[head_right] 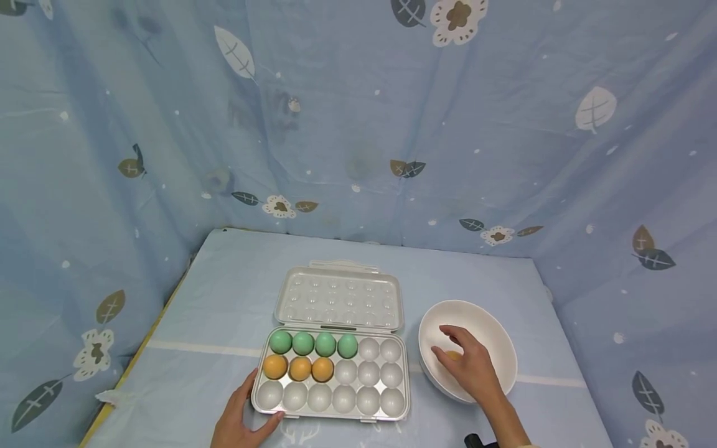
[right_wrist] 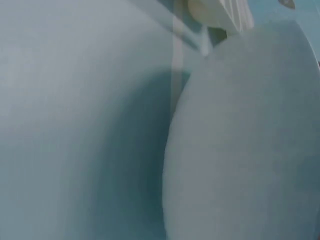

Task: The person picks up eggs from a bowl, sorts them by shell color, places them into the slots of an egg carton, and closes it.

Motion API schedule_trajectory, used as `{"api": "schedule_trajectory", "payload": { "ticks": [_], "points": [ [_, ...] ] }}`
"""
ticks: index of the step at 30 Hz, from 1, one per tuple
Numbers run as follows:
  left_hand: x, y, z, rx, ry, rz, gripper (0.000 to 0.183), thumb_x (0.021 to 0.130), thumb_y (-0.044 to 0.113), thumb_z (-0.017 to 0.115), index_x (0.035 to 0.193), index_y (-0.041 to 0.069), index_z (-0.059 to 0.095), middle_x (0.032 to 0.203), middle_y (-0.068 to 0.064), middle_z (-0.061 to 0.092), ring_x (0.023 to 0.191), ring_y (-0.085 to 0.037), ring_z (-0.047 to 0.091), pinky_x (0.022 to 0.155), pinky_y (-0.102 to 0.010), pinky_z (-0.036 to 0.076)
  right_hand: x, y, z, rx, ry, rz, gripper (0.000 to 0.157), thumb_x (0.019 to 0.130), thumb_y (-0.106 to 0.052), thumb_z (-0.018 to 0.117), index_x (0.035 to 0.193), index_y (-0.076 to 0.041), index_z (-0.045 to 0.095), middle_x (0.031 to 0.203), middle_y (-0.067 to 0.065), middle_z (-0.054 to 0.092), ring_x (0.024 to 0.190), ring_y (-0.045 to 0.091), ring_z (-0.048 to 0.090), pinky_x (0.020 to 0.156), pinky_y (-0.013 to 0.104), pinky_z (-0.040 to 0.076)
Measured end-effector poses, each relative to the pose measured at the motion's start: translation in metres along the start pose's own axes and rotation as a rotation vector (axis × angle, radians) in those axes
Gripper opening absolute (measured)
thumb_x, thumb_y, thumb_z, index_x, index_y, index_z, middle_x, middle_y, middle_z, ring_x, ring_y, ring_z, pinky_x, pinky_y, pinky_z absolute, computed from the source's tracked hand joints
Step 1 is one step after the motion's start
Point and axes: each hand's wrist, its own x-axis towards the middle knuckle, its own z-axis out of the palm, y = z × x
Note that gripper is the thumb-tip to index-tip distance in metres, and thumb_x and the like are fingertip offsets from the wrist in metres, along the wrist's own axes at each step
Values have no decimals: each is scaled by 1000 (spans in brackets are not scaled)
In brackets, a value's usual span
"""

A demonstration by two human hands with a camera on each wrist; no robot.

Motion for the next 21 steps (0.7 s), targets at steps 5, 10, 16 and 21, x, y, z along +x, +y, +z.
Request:
{"api": "schedule_trajectory", "payload": {
  "ticks": [5,10,16,21],
  "points": [
    [1,0,0,-5,-24,-29,111,75,61,86,156,6,36,137,-20,58,125,-36,59,104,-57,50,-6,5,-8,-40,-65,44,51,70,0,92,116,0,70,111,9,74,97,32,72,91,7,48],
    [1,-1,0,-3,-20,-32,110,74,61,86,156,6,37,137,-20,59,125,-36,59,105,-56,50,-7,5,-13,-96,-140,108,49,74,-8,93,117,-3,71,111,8,75,97,31,73,85,29,59],
    [0,-1,0,7,2,-7,109,74,61,87,154,5,39,134,-19,60,122,-36,61,101,-57,52,-5,2,-20,-114,-269,212,46,79,-17,91,118,-2,71,111,10,75,99,32,72,87,47,59],
    [0,0,-2,-17,-24,-16,110,75,60,87,156,5,37,136,-20,59,125,-37,59,103,-58,50,-4,-2,-25,-126,-372,301,46,80,-19,90,118,-2,71,110,9,74,102,30,71,90,48,58]
  ]
}}
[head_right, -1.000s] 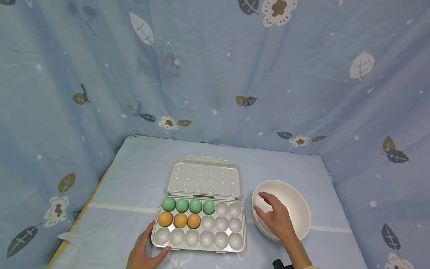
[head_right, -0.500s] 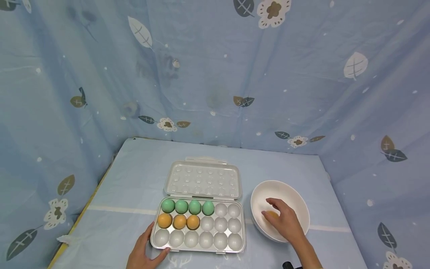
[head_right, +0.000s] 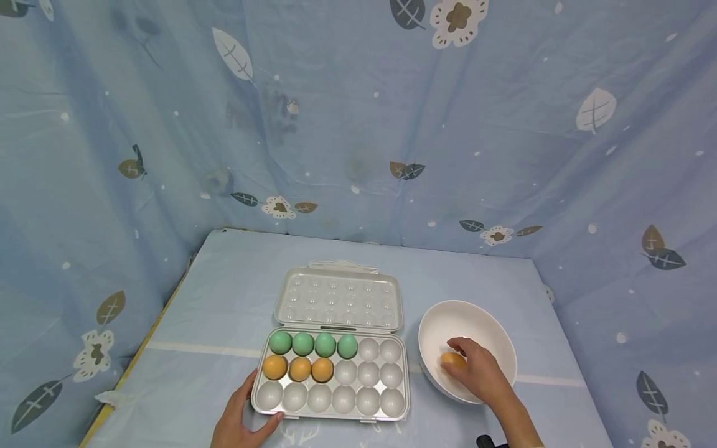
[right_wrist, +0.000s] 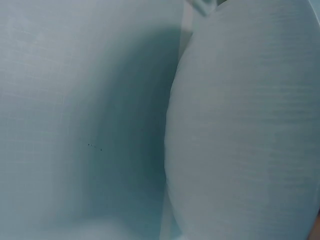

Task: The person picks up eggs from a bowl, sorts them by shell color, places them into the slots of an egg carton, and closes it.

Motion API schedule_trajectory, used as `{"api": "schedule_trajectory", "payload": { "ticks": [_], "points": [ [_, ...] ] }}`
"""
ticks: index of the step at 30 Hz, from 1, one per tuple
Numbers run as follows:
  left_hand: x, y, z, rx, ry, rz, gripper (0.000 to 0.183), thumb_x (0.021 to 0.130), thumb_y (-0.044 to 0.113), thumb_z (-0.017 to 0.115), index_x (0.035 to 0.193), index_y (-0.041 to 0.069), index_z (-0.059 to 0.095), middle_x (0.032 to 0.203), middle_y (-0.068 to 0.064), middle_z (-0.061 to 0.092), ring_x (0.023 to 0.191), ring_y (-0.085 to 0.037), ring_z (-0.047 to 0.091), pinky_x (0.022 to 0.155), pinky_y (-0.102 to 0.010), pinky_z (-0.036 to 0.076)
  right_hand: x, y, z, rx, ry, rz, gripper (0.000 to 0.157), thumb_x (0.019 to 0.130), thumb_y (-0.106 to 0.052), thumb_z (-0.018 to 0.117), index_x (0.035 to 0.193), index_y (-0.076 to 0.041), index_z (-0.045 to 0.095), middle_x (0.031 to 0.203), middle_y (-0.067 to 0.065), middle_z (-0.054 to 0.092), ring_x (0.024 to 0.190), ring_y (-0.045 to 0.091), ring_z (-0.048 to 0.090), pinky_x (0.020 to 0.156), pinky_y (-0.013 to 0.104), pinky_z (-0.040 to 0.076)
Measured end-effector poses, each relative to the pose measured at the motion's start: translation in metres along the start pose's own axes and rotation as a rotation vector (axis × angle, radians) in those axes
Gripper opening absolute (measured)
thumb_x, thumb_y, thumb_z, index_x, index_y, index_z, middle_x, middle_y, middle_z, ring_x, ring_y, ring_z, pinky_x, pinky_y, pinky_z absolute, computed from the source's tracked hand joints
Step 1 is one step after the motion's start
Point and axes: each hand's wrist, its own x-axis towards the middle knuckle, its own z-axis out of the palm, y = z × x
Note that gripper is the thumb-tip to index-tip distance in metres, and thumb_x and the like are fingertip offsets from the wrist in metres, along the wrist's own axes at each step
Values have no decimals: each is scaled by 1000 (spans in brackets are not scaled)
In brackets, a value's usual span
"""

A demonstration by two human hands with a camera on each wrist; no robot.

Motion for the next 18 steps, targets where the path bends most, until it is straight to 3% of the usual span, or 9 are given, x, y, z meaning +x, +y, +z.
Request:
{"api": "schedule_trajectory", "payload": {
  "ticks": [7,18],
  "points": [
    [0,0,-1,-1,-1,2,110,74,58,88,155,4,37,137,-20,59,125,-37,59,104,-58,50,2,2,0,-40,-67,27,43,81,-17,89,118,-3,71,113,7,74,101,25,69,91,46,58],
    [1,0,0,0,-3,-9,111,74,60,87,156,5,38,136,-20,59,124,-36,60,104,-56,50,2,1,1,-54,-11,15,34,79,-11,88,109,-5,74,107,5,75,98,24,70,88,46,59]
  ]
}}
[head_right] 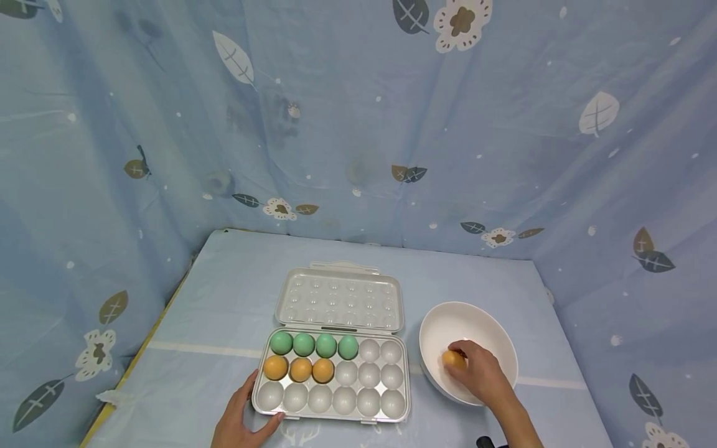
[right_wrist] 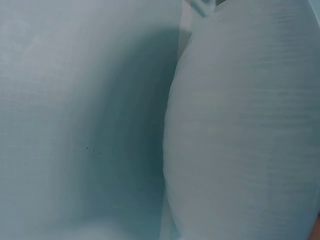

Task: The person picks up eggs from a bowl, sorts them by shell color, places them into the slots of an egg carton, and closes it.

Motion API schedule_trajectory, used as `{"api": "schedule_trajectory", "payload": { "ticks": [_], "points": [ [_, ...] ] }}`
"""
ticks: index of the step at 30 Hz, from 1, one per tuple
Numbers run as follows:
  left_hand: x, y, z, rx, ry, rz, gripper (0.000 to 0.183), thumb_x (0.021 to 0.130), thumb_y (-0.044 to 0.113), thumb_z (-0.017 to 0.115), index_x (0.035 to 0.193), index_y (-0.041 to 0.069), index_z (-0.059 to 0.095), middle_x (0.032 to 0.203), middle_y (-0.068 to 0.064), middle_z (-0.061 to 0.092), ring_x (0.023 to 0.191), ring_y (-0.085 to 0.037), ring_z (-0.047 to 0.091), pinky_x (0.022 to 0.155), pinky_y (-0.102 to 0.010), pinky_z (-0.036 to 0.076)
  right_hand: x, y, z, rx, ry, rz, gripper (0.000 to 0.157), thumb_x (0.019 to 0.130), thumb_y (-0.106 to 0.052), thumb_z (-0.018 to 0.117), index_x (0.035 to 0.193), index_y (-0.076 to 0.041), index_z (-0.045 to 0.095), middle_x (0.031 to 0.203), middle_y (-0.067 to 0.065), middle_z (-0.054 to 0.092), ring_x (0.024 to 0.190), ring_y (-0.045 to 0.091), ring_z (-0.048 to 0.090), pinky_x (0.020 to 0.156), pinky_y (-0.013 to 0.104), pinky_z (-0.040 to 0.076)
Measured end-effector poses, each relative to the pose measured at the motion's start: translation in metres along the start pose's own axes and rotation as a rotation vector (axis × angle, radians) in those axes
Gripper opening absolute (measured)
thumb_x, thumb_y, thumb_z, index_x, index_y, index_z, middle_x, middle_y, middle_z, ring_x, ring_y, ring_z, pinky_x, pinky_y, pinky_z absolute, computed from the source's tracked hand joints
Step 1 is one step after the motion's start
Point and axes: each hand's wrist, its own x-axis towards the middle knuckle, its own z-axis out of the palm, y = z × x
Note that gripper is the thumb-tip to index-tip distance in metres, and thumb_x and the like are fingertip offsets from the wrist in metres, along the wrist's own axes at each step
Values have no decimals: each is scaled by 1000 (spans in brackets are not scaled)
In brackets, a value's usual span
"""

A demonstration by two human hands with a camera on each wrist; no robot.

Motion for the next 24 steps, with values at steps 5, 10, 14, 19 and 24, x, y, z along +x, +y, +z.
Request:
{"api": "schedule_trajectory", "payload": {
  "ticks": [5,10,14,19,24],
  "points": [
    [0,1,0,4,-5,-6,111,74,60,87,156,5,37,137,-19,59,125,-36,60,105,-56,50,1,0,0,13,36,18,35,80,-12,88,111,-4,73,107,7,75,99,27,71,88,48,59],
    [0,2,-1,4,-17,-25,111,74,62,86,156,6,37,138,-20,58,126,-37,59,106,-56,49,4,-4,-6,7,122,-2,41,81,-15,89,115,-2,72,110,11,75,100,30,71,88,51,59],
    [0,2,0,9,-5,-22,111,74,63,86,156,6,37,137,-20,58,126,-37,59,105,-57,50,7,-11,-15,-4,226,-71,42,79,-14,90,114,-3,72,109,12,75,100,33,72,86,54,58],
    [0,1,2,12,9,-11,110,74,62,86,155,6,38,137,-19,59,125,-37,60,105,-57,50,11,-18,-21,-47,333,-155,44,76,-14,92,114,-6,71,108,9,75,97,30,73,82,52,59],
    [0,2,1,9,3,-12,110,74,61,86,155,5,38,137,-20,59,125,-37,59,105,-57,50,17,-25,-23,-37,382,-213,45,75,-13,92,114,-8,71,108,7,75,98,28,73,86,17,55]
  ]
}}
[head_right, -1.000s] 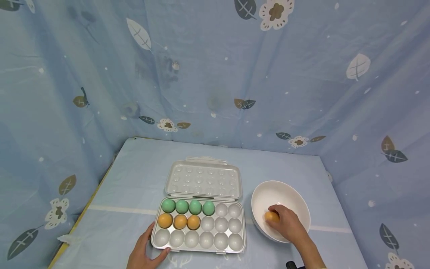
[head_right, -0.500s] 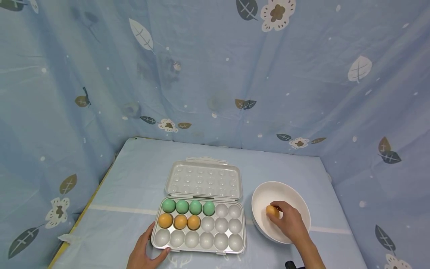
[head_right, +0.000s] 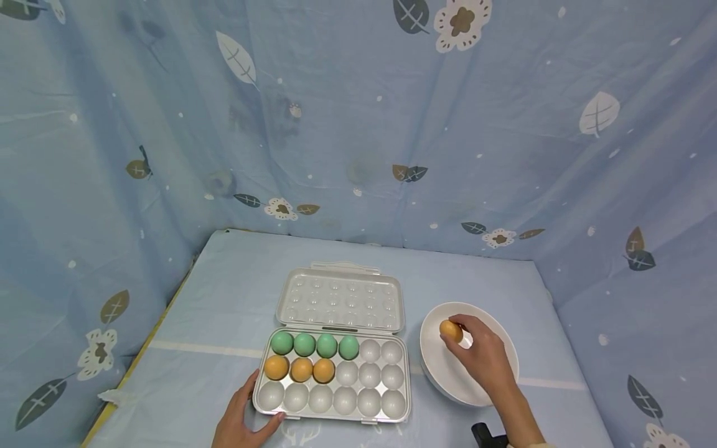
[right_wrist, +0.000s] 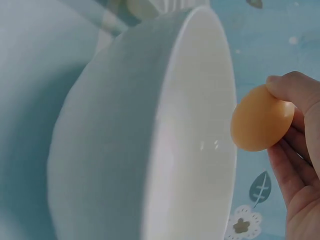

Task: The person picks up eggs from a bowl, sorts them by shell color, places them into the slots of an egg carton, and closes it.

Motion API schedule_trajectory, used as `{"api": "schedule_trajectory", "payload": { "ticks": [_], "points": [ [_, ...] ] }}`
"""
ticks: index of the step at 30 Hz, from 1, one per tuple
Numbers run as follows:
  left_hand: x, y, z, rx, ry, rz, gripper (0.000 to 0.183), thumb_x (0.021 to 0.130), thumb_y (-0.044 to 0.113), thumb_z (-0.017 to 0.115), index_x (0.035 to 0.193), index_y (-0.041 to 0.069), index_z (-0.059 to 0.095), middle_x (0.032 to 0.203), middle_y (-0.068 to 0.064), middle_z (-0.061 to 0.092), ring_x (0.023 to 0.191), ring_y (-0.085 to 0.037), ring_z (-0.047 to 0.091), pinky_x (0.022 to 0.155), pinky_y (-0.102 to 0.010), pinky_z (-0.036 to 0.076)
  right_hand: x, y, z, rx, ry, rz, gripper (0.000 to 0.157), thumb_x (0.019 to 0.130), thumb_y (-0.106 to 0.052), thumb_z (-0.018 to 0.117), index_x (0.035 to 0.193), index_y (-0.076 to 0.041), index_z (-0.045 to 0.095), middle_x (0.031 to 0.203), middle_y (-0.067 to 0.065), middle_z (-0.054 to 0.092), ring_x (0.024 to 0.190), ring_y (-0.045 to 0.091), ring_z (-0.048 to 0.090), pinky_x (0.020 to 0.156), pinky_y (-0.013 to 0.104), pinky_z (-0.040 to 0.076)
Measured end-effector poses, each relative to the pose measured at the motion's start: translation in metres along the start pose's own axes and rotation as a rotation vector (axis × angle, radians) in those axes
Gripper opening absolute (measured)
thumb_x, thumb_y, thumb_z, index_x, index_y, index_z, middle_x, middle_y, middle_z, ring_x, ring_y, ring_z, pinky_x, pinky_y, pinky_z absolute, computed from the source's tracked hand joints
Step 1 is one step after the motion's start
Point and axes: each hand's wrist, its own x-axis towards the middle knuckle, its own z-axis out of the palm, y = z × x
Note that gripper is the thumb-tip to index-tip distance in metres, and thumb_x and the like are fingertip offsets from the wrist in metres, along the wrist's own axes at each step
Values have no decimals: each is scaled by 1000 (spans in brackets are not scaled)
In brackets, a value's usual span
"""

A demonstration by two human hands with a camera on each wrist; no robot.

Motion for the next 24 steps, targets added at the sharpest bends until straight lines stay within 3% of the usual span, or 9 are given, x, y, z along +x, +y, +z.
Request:
{"api": "schedule_trajectory", "payload": {
  "ticks": [2,4,12,15,21,24],
  "points": [
    [0,0,0,-3,-7,-5,110,74,62,86,155,5,38,137,-20,59,126,-38,59,105,-57,50,3,-3,1,24,14,-12,45,75,-12,93,115,-8,71,109,7,75,98,28,73,88,2,44],
    [0,1,-1,-1,-15,-11,111,74,62,86,156,5,37,138,-20,58,126,-38,59,106,-57,49,5,-7,3,58,25,-25,46,74,-10,92,115,-8,71,110,7,74,99,28,73,91,-4,36],
    [1,1,-2,3,-33,-38,112,74,63,86,156,6,37,139,-21,57,128,-38,58,107,-57,49,12,-27,16,155,25,-63,46,74,-6,92,115,-8,71,111,2,72,100,25,72,93,1,43],
    [1,1,-1,1,-35,-41,112,74,63,86,156,6,37,139,-21,57,128,-38,58,107,-56,49,13,-35,24,168,21,-70,46,74,-6,92,115,-9,71,110,1,72,100,23,72,91,8,49],
    [1,1,0,-13,-29,-36,109,74,60,87,156,6,38,139,-20,57,128,-37,58,106,-56,49,13,-50,38,191,-16,-75,46,75,-10,93,116,-11,71,111,0,73,101,20,73,85,36,61],
    [0,1,-1,-8,-35,-40,110,74,61,86,156,5,38,139,-21,57,128,-38,58,106,-56,49,12,-56,45,204,-38,-79,47,75,-12,93,116,-11,71,112,-1,73,102,18,73,85,37,61]
  ]
}}
